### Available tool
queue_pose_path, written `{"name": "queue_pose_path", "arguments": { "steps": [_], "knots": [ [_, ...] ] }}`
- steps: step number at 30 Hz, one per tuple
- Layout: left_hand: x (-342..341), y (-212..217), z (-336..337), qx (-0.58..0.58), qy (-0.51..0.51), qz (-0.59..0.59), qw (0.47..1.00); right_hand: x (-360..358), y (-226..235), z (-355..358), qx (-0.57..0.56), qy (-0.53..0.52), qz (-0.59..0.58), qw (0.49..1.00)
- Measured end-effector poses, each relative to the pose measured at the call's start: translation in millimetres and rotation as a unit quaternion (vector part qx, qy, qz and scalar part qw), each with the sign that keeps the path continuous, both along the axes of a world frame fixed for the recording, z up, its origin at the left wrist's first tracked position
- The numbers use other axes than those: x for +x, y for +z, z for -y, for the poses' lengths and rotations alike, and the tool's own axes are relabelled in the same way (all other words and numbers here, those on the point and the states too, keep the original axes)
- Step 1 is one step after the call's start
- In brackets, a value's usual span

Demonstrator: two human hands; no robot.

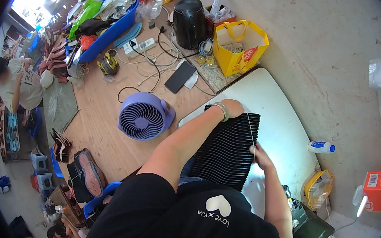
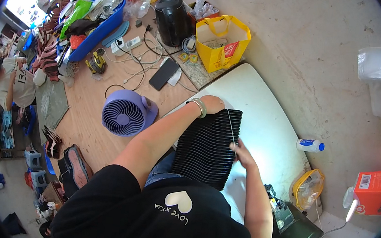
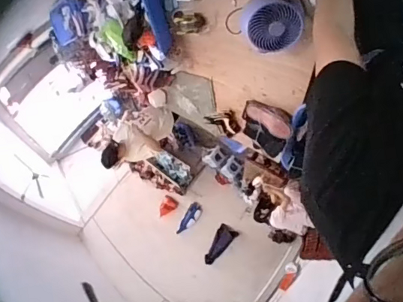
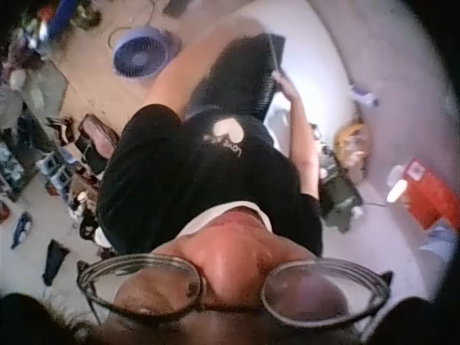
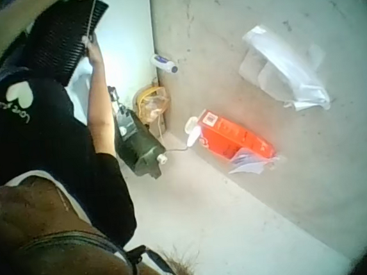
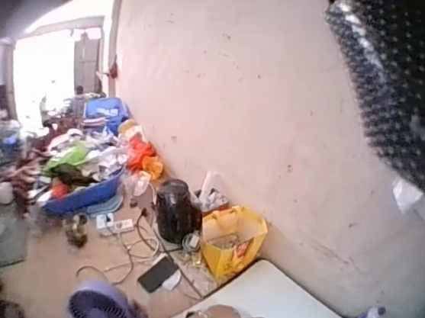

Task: The person assembles shoe soles by hand, removing protective films from insoles and organizing the components at a workstation.

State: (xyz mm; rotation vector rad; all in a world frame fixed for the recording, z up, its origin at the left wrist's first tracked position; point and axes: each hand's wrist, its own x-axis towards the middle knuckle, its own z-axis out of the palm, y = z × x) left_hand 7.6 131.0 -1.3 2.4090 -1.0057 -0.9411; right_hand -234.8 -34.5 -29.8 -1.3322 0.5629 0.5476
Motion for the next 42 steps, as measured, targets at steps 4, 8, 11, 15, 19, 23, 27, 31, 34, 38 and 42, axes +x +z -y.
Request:
{"name": "queue_pose_path", "arguments": {
  "steps": [4,8,11,15,19,23,27,31,34,38,42],
  "knots": [
    [-2.1,3.8,-3.6,-0.002,-0.001,-0.016,1.0,-88.7,6.6,-28.3,0.04,-0.053,-0.013,0.998],
    [-9.8,-8.1,0.6,0.006,0.011,-0.032,0.999,-150.0,7.2,-47.0,0.08,-0.095,-0.021,0.992],
    [-16.6,-18.0,9.2,-0.004,0.013,-0.023,1.0,-182.2,5.6,-46.4,0.076,-0.099,-0.018,0.992],
    [-24.7,-24.4,17.9,0.019,0.025,-0.028,0.999,-218.5,2.3,-52.5,0.101,-0.112,-0.028,0.988],
    [-27.7,-26.8,13.9,0.021,0.021,-0.02,0.999,-228.5,-0.5,-56.9,0.049,-0.081,-0.079,0.992],
    [-24.9,-24.2,-5.3,-0.006,0.044,-0.026,0.999,-209.2,4.1,-55.6,-0.034,-0.075,-0.037,0.996],
    [-20.9,-15.4,-22.9,-0.031,0.099,0.02,0.994,-182.9,9.8,-55.0,-0.052,-0.118,-0.001,0.992],
    [-8.3,-16.4,-41.3,-0.055,0.182,0.025,0.981,-165.5,3.2,-46.7,0.008,-0.24,0.025,0.97],
    [2.4,-31.5,-55.1,-0.15,0.221,0.057,0.962,-147.7,-10.4,-41.9,0.016,-0.411,0.018,0.911],
    [7.0,-54.7,-60.2,-0.085,0.313,0.055,0.944,-112.6,-22.1,-43.5,0.033,-0.472,0.103,0.875],
    [-10.0,-57.4,-77.6,-0.13,0.298,-0.008,0.945,-90.0,-22.7,-48.3,-0.17,-0.446,0.119,0.871]
  ]
}}
